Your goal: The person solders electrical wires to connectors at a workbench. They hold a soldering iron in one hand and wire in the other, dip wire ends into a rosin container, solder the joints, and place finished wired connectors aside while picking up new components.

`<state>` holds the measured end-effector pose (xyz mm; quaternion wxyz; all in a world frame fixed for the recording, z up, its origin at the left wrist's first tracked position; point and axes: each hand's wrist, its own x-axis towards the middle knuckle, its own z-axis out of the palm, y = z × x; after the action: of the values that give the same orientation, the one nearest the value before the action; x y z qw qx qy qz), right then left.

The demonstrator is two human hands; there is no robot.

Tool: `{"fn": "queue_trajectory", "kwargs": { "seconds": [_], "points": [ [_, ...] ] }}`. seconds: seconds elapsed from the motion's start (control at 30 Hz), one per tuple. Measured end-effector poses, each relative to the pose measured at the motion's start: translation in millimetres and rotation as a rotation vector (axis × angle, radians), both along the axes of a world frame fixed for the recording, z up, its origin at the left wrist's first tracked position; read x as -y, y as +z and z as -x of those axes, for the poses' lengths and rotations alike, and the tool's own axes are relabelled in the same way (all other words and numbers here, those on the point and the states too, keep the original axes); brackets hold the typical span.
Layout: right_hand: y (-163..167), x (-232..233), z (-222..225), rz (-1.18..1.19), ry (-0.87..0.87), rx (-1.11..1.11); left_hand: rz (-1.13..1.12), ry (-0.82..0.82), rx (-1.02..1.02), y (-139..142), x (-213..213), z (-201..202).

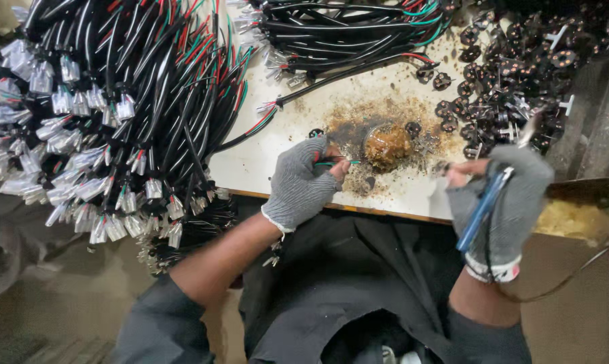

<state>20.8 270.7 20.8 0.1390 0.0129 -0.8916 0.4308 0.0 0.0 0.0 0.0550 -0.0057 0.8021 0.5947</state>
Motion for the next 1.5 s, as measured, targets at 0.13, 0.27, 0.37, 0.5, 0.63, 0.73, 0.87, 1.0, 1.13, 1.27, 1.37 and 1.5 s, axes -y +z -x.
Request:
{"fn": "queue_trajectory", "kwargs": {
  "seconds": [0.13, 0.27, 0.37, 0.5, 0.63, 0.73, 0.87, 1.0, 1.13, 1.27, 1.37, 1.5],
  "points": [
    [-6.5, 22.0, -16.5, -0.141, 0.141, 0.057, 0.058, -0.004, -0.107, 3.9, -0.4, 4.8],
    [-7.4, 21.2, -22.1, 0.200, 0.164, 0.137, 0.128, 0.106, -0.129, 2.4, -14.0, -6.3],
    [-6.1, 28.4, -12.3, 0.351, 0.187, 0.065, 0.168, 0.109, -0.211, 7.3, -14.0, -1.5],
    [4.6, 27.4, -10.5, -0.004, 0.206, 0.218, -0.036, 0.133, 0.068, 9.2, -15.8, 6.3],
    [11.6, 28.4, 0.5, -0.273, 0.257, 0.100, -0.030, 0.089, 0.039, 11.1, -15.5, 6.7],
    [20.0, 23.0, 1.7, -0.438, 0.349, 0.066, 0.010, 0.064, 0.002, 11.4, -13.7, 7.5],
    [10.1, 28.9, -12.1, -0.491, 0.370, -0.041, 0.152, 0.066, -0.093, 7.3, -14.8, 9.2],
    [-11.1, 20.5, -23.8, -0.466, 0.425, -0.177, 0.100, 0.068, -0.029, 4.3, -14.9, 6.0],
    [-24.0, 5.7, -24.8, -0.397, 0.647, -0.259, 0.190, 0.074, -0.090, 3.7, -14.8, 6.7],
    [-23.4, 11.8, -22.1, -0.005, 0.608, 0.038, 0.091, 0.102, -0.027, 2.4, -15.5, 8.5],
    [-17.2, 29.1, -20.6, -0.252, 0.360, -0.195, 0.035, 0.108, -0.070, 1.9, -15.0, 8.6],
    [-5.2, 42.4, -17.1, 0.156, 0.251, -0.051, 0.130, 0.106, -0.146, 6.9, -10.5, 7.2]
  ]
}}
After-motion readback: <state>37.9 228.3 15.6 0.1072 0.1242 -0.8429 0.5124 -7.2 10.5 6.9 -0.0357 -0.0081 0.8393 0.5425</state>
